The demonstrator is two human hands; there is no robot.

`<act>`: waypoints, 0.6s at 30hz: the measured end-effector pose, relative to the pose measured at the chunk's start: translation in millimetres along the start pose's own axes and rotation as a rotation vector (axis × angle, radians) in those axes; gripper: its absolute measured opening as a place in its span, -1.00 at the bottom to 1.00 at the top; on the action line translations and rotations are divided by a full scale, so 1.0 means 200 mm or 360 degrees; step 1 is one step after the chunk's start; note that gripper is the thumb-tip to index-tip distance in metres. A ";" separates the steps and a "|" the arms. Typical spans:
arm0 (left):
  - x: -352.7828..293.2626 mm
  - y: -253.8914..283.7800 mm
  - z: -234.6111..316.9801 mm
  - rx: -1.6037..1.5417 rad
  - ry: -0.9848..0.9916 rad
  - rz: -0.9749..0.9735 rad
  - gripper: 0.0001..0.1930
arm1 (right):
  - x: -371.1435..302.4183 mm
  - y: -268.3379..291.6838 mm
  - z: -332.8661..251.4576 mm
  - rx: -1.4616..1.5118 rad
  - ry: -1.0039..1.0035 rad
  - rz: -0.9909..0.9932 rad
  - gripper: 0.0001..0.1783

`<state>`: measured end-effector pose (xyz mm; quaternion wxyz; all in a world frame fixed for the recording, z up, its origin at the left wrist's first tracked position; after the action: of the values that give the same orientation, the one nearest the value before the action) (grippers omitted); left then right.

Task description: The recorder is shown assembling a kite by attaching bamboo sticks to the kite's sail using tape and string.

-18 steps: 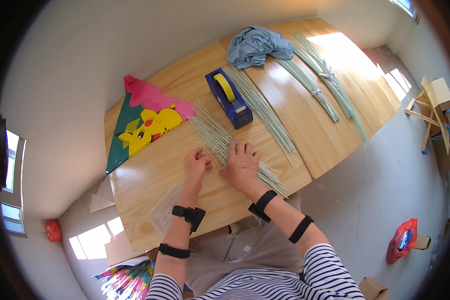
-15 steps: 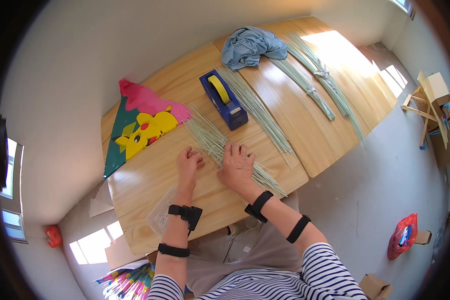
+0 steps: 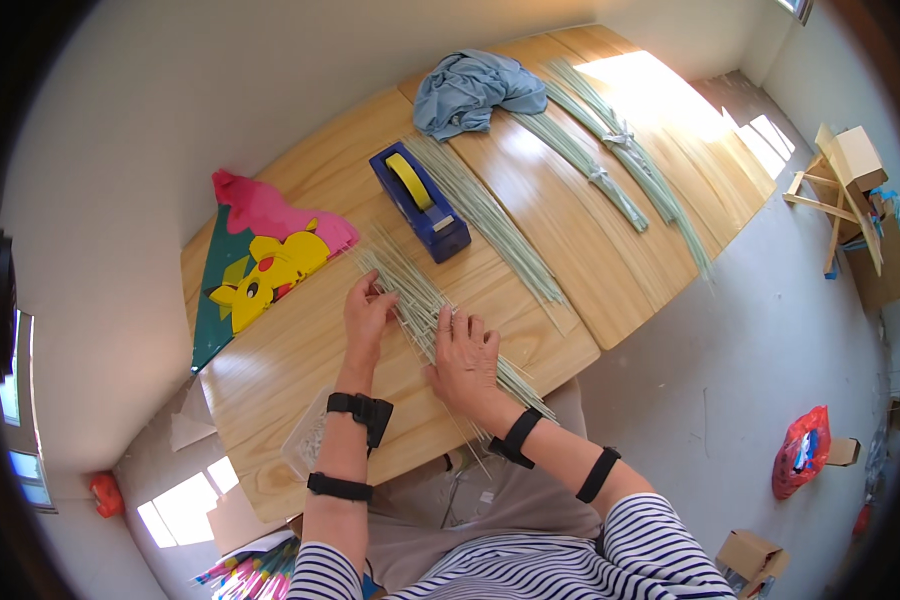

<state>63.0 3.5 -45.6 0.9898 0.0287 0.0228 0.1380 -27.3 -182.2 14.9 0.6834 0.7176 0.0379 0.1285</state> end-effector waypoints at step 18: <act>-0.44 0.08 0.35 0.0204 0.0014 -0.0006 -0.61 | 0.72 0.00 0.57 -0.0098 -0.0397 -0.0167 -0.56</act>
<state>-22.0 -8.7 28.0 0.9860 0.0915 0.0361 0.1346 138.4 -259.0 29.8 0.7104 0.7036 -0.0138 0.0035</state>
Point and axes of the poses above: each hand's wrist, its own x-axis towards the middle knuckle, its own y-axis out of the back of the hand, z = x × y, the point moved 1 cm from there along x, towards the middle knuckle, and after that the axes turned 15 degrees about -x, right-handed, at the moved point
